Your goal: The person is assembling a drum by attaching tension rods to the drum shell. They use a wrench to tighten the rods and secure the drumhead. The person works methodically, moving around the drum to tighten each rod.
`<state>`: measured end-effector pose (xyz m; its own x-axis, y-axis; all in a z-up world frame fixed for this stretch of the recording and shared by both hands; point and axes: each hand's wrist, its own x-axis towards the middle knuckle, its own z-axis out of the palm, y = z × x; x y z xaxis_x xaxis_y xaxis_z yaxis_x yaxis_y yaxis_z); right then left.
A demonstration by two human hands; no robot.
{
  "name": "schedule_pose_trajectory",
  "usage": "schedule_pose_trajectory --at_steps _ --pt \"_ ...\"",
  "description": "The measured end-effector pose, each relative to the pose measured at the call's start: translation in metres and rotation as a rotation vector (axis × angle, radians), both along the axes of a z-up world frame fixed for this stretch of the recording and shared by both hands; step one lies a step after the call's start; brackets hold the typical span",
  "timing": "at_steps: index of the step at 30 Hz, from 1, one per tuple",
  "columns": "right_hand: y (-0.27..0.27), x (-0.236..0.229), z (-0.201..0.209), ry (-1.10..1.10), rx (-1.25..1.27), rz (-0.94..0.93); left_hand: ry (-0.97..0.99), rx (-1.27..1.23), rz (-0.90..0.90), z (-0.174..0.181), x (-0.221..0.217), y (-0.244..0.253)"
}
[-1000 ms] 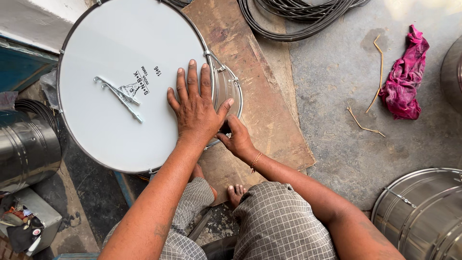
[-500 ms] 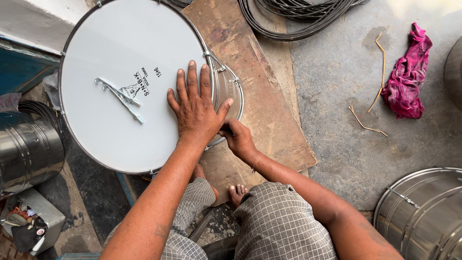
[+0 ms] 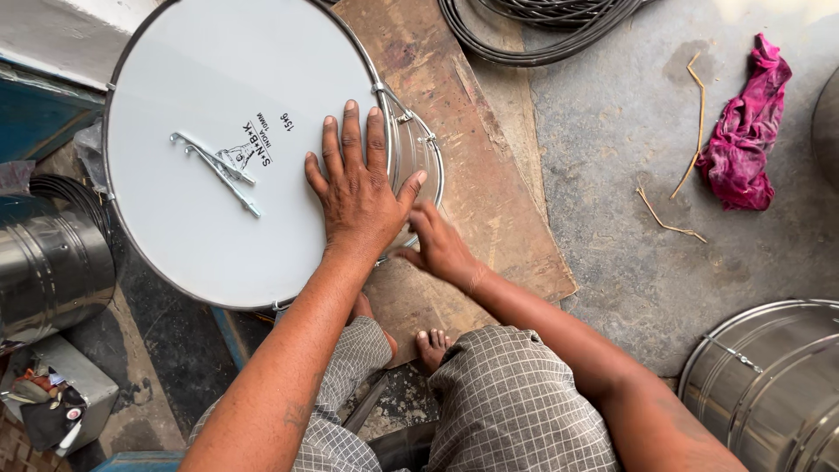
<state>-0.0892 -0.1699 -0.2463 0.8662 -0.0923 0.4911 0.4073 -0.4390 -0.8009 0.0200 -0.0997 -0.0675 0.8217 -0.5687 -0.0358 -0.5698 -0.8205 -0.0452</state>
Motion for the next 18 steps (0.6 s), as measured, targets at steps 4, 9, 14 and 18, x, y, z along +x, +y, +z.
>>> schedule_pose_trajectory --at_steps 4,9,14,18 --pt "-0.062 0.036 -0.015 0.300 0.047 -0.452 0.000 0.000 0.006 0.003 -0.001 -0.002" --pt "-0.018 -0.002 0.011 0.003 -0.130 -0.073 0.006 0.018 0.008 0.006 -0.001 -0.006" --pt "-0.058 0.026 -0.009 0.292 0.165 -0.414 -0.005 -0.005 0.018 0.008 0.000 -0.005" --pt "-0.021 0.001 0.031 0.292 0.087 -0.056 0.040 -0.004 0.059 0.014 -0.001 -0.011"
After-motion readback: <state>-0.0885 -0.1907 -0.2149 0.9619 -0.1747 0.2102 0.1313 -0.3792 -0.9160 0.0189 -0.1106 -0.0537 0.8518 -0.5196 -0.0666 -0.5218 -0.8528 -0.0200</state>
